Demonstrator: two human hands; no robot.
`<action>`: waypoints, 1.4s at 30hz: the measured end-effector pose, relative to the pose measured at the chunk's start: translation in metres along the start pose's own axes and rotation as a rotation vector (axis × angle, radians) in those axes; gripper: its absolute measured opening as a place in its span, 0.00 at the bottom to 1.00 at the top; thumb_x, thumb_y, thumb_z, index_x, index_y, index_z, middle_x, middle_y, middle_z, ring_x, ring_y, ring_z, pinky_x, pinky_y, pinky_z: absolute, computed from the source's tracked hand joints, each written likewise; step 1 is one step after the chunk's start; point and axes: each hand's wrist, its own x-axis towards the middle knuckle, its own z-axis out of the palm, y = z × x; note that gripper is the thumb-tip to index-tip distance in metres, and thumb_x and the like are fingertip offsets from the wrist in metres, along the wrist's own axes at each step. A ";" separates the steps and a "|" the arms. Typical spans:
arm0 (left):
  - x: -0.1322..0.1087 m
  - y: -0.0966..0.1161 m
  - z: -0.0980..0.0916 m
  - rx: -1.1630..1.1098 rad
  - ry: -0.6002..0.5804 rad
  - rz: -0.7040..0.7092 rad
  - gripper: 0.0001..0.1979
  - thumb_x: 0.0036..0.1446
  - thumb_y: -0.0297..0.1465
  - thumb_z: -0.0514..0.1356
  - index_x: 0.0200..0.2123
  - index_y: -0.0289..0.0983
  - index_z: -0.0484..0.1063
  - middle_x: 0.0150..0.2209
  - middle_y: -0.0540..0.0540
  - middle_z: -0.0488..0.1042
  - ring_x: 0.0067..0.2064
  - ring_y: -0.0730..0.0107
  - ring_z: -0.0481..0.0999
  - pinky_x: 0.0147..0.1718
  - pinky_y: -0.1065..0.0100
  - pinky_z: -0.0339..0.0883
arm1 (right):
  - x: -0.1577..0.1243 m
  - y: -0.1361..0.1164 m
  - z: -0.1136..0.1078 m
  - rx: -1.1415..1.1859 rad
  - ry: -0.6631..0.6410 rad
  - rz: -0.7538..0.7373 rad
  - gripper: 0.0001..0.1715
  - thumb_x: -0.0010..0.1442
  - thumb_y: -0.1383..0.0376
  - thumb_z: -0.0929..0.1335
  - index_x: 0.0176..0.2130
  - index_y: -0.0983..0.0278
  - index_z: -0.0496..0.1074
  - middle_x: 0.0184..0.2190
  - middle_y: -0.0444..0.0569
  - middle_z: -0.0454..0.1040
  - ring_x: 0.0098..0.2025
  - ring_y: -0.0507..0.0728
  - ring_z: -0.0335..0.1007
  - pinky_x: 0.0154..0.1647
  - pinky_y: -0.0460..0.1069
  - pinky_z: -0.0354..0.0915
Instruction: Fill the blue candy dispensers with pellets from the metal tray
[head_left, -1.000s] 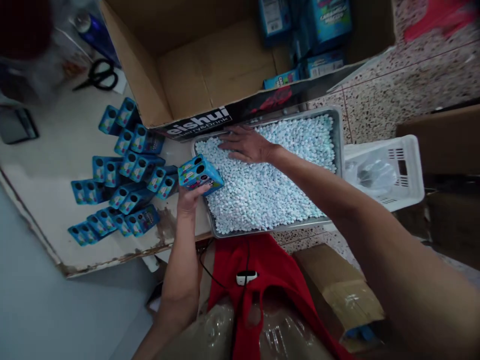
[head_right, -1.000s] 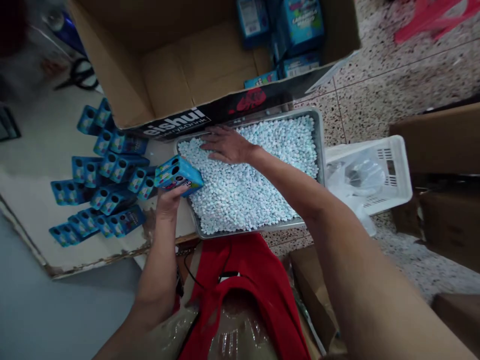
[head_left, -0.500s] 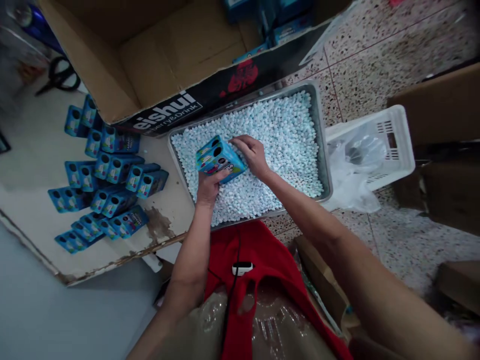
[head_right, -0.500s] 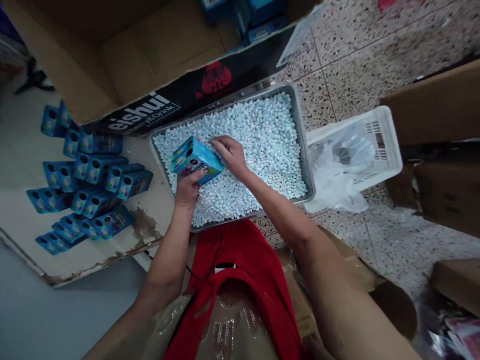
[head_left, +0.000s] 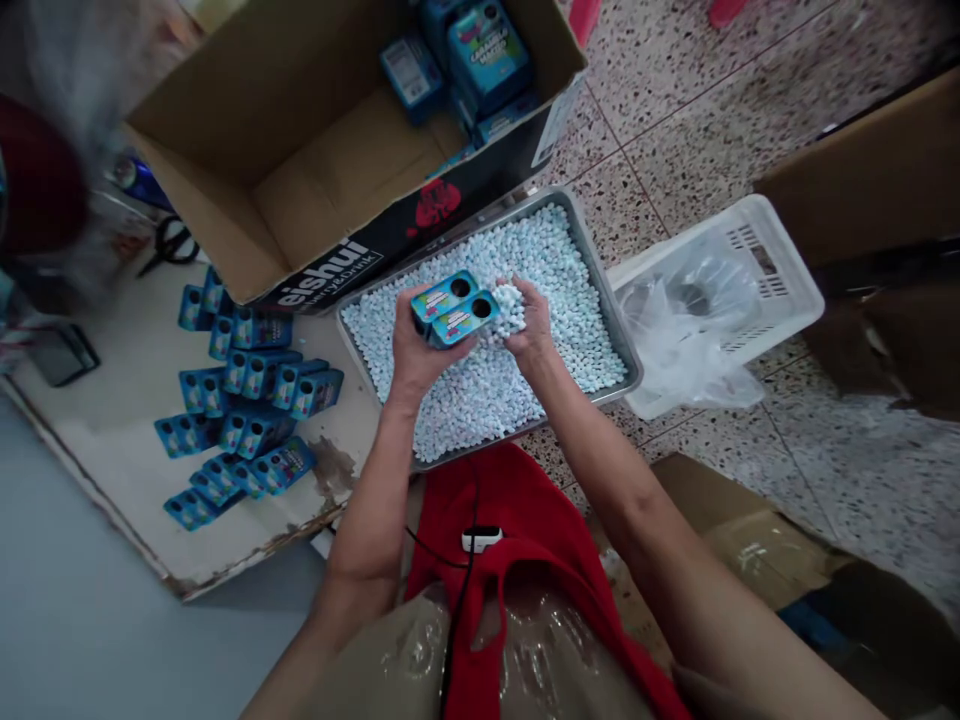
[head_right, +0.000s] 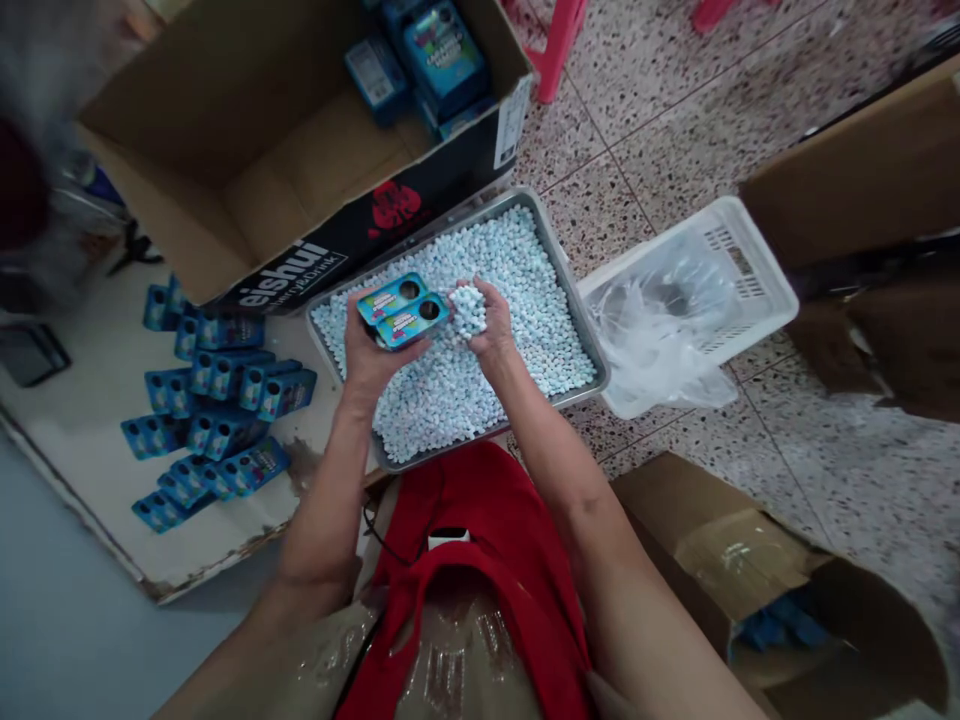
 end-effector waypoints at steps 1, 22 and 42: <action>-0.002 -0.002 -0.014 0.057 0.007 -0.006 0.47 0.43 0.46 0.82 0.62 0.44 0.64 0.54 0.44 0.76 0.56 0.55 0.81 0.57 0.54 0.77 | -0.006 -0.005 0.005 0.056 0.000 0.031 0.16 0.57 0.51 0.75 0.34 0.59 0.73 0.27 0.43 0.79 0.29 0.53 0.75 0.31 0.49 0.76; -0.010 0.000 -0.040 -0.095 -0.087 -0.147 0.39 0.34 0.37 0.82 0.52 0.43 0.76 0.51 0.44 0.81 0.54 0.49 0.81 0.57 0.51 0.74 | -0.072 -0.032 0.094 -0.544 -0.317 -0.549 0.35 0.65 0.33 0.58 0.34 0.58 0.72 0.33 0.52 0.72 0.39 0.61 0.74 0.46 0.60 0.75; 0.007 -0.020 -0.024 -0.147 -0.037 -0.130 0.40 0.35 0.40 0.84 0.53 0.46 0.74 0.56 0.44 0.79 0.59 0.48 0.79 0.65 0.48 0.71 | -0.093 -0.041 0.082 -0.901 -0.406 -0.713 0.31 0.73 0.40 0.60 0.42 0.56 0.81 0.52 0.51 0.79 0.65 0.65 0.72 0.74 0.67 0.62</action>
